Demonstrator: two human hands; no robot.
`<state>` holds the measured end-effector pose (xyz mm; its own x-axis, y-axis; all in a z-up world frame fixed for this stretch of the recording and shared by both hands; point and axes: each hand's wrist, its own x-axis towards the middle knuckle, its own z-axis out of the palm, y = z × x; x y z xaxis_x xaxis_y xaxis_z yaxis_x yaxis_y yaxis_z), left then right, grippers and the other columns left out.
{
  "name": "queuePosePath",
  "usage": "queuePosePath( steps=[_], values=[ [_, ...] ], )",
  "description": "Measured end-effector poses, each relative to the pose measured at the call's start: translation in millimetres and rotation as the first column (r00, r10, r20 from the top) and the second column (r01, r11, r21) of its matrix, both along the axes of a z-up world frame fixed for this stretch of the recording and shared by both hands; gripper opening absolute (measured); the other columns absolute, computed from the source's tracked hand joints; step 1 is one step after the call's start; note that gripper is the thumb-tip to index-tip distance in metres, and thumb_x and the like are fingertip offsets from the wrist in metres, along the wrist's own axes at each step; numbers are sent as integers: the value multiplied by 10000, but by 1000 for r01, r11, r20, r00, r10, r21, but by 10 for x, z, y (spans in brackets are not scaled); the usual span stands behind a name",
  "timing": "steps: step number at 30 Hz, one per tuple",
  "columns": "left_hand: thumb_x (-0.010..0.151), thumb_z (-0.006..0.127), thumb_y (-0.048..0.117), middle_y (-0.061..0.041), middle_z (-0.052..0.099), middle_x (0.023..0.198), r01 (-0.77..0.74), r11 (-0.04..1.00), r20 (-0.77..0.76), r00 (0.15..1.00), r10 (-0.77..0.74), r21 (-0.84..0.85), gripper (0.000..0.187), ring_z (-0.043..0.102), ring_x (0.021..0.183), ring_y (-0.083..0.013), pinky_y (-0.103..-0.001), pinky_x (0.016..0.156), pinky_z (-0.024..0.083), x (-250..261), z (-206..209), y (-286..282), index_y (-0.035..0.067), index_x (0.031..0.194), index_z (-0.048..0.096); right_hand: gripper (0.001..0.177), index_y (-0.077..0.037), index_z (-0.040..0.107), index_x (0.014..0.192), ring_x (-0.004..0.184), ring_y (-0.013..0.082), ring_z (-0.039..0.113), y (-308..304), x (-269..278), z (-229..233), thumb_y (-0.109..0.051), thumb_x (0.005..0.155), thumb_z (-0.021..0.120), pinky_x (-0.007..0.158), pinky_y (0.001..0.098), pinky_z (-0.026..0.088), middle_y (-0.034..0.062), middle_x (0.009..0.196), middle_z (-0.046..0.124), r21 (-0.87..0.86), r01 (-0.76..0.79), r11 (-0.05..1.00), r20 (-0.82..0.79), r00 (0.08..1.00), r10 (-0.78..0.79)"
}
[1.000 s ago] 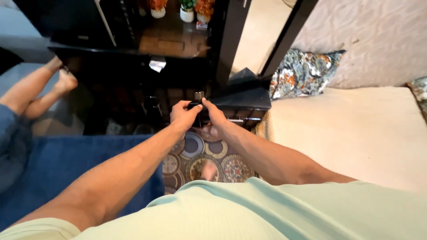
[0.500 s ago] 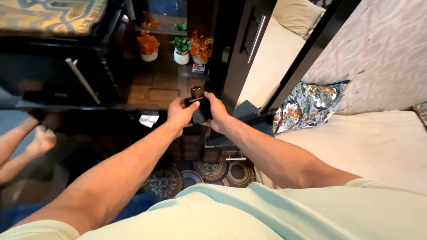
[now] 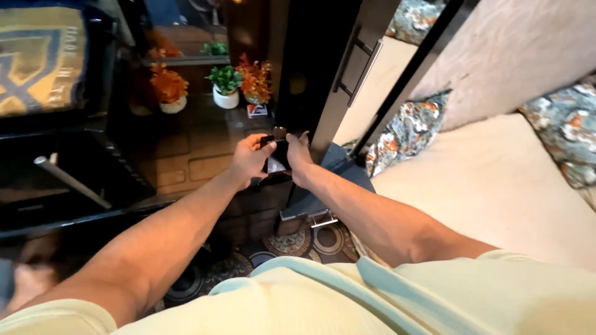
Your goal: Putting away various personal items including a spray can, a product box, and a comb into a cabinet.
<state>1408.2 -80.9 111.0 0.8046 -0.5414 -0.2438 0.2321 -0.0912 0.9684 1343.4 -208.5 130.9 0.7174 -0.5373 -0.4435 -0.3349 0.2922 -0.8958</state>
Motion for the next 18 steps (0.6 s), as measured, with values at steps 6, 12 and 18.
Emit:
queuePosePath(
  steps=[6,12,18],
  values=[
    [957,697,258,10,709,1147,187,981,-45,981,-189,-53,369,661,921,-181,-441,631,557,243,-141,-11,177,1309,621,863,-374,-49,1602,1434,293,349,208,-74,-108,-469,941,497,987,568,538,6,1678,165,-153,207,966,44,978,-202],
    [947,690,231,4,708,1167,318,946,-51,945,-322,-67,394,667,978,-194,-509,668,603,276,-273,-178,171,1329,613,961,-98,161,1632,1537,336,254,14,1,-725,-458,902,672,1229,430,261,183,1678,242,-380,612,694,152,781,-606],
    [923,709,218,22,692,1213,370,927,-27,928,-372,-69,432,664,1022,-157,-453,650,624,53,-151,-569,191,1337,591,1106,-6,177,1608,1470,353,378,-434,-261,-618,-539,807,723,1205,395,307,237,1623,327,-285,702,653,3,682,-731]
  ],
)
